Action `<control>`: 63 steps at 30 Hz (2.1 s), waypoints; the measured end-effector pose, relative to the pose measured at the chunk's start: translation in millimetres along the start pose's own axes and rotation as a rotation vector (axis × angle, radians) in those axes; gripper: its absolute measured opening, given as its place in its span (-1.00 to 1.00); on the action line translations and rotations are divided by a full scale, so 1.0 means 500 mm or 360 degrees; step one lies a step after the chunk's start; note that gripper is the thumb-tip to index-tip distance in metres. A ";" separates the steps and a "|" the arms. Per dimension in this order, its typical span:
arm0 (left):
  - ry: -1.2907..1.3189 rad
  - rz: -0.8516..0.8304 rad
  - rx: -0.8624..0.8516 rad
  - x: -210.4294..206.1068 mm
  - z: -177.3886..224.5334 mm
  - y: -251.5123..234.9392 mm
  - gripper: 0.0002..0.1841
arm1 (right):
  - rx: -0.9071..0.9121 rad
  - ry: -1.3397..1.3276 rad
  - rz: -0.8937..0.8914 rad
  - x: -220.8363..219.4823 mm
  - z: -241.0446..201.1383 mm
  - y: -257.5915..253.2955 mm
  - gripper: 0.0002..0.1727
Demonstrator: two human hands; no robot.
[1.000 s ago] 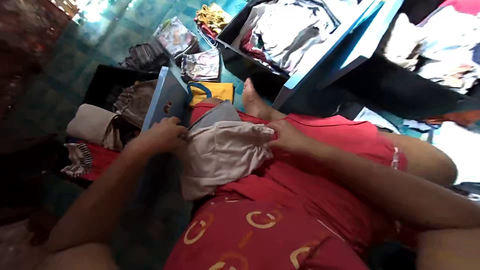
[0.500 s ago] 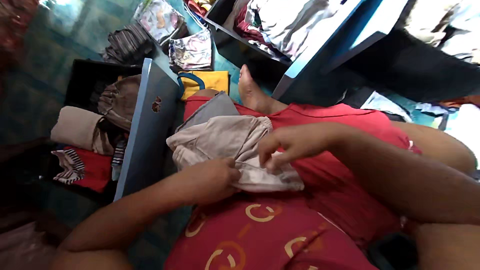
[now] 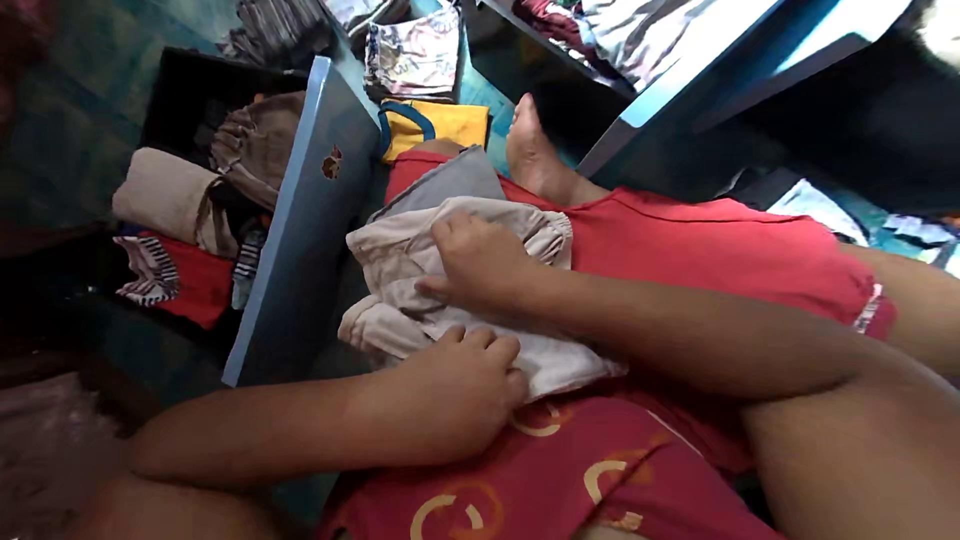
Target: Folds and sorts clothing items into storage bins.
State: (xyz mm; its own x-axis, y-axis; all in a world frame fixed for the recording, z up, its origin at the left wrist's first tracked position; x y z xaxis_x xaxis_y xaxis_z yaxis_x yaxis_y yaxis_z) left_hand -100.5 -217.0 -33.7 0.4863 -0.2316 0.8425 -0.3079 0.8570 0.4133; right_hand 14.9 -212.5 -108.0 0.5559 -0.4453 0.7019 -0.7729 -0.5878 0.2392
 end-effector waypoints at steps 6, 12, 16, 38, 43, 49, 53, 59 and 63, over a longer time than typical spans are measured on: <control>-0.0151 0.0092 -0.0135 0.000 0.042 0.008 -0.86 | 0.0338 0.0267 0.0198 0.004 -0.049 0.030 -0.82; -0.0130 -0.0052 -0.0081 -0.003 0.044 0.018 -0.84 | 0.0888 0.0091 -0.0251 -0.013 -0.037 0.166 -0.89; 0.0109 0.0097 0.0107 0.011 0.007 0.027 -0.56 | 0.0478 -0.0434 -0.0325 0.031 0.058 0.162 -0.70; 0.1915 0.1015 0.1458 -0.119 -0.392 0.206 -0.54 | 0.0357 -0.0928 0.0129 0.129 0.252 0.026 -0.78; 0.1718 0.0986 0.1155 -0.022 -0.438 0.193 -0.23 | 0.0183 -0.1171 0.0219 0.141 0.265 0.008 -0.81; 0.1752 0.1356 0.1672 -0.107 -0.564 0.151 -0.92 | 0.0001 -0.0489 0.0343 0.118 0.295 -0.037 -0.65; 0.1379 0.1445 0.1782 -0.105 -0.561 0.156 -0.73 | 0.0117 -0.0270 0.0519 0.133 0.255 -0.002 -0.59; 0.0364 0.1168 0.0452 0.007 -0.246 0.130 -0.33 | 0.0323 -0.0422 -0.0485 0.048 0.095 0.233 -0.35; 0.0031 0.0650 0.0028 -0.026 -0.142 0.044 -0.52 | 0.0583 -0.0368 -0.0392 0.039 0.062 0.271 -0.88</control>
State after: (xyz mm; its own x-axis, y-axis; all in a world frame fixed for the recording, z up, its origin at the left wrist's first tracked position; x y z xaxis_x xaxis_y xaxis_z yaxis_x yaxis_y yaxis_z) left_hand -55.6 -162.5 -60.1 0.3363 0.1349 0.9321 -0.4928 0.8686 0.0521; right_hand -69.6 -321.5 -82.7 0.7938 -0.3772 0.4771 -0.4749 -0.8745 0.0988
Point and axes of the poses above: each hand's wrist, its own y-axis away from the middle knuckle, its own x-axis out of the back of the hand, z = x × y, the point moved 8 cm from there along -y, towards the middle knuckle, and after that the axes turned 14 degrees about -y, right-handed, at the moved point
